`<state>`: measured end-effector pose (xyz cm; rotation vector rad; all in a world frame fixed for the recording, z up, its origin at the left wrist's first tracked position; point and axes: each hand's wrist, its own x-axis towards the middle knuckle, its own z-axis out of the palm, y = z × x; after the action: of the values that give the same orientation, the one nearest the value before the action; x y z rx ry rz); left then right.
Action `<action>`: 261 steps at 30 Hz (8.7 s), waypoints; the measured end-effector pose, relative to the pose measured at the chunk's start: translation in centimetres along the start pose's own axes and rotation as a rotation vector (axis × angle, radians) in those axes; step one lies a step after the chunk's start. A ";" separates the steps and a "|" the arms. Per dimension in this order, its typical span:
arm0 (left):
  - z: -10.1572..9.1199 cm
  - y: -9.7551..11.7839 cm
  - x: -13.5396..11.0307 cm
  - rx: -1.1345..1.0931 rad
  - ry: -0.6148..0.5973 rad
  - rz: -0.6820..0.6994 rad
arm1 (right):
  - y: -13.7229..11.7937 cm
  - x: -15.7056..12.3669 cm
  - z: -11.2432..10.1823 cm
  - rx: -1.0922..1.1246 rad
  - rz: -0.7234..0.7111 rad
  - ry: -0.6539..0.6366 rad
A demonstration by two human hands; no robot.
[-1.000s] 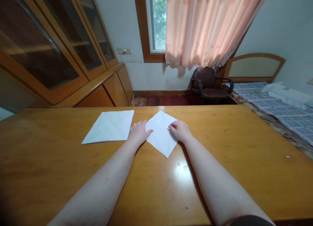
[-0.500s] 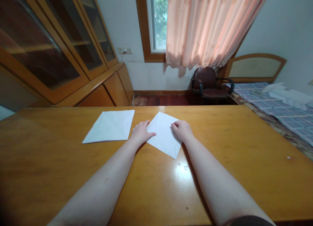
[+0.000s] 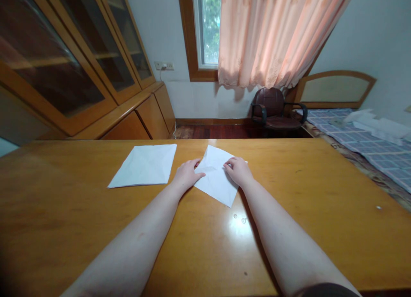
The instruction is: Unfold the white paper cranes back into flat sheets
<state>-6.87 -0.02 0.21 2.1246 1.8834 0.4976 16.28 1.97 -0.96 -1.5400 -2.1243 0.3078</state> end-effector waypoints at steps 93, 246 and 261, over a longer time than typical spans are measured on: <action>1.6 0.8 -1.3 0.094 -0.184 0.136 | 0.6 0.1 -0.3 -0.186 0.326 0.099; 0.6 -0.2 0.0 0.125 0.169 -0.241 | 1.0 0.3 0.4 -0.129 0.197 0.162; 0.0 -0.1 -0.1 -0.040 0.231 -0.150 | 1.0 0.0 -0.3 -0.130 0.160 0.183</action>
<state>-7.03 -0.12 0.17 1.9527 2.1153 0.7680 17.21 2.27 -1.18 -1.7461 -1.9167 0.0804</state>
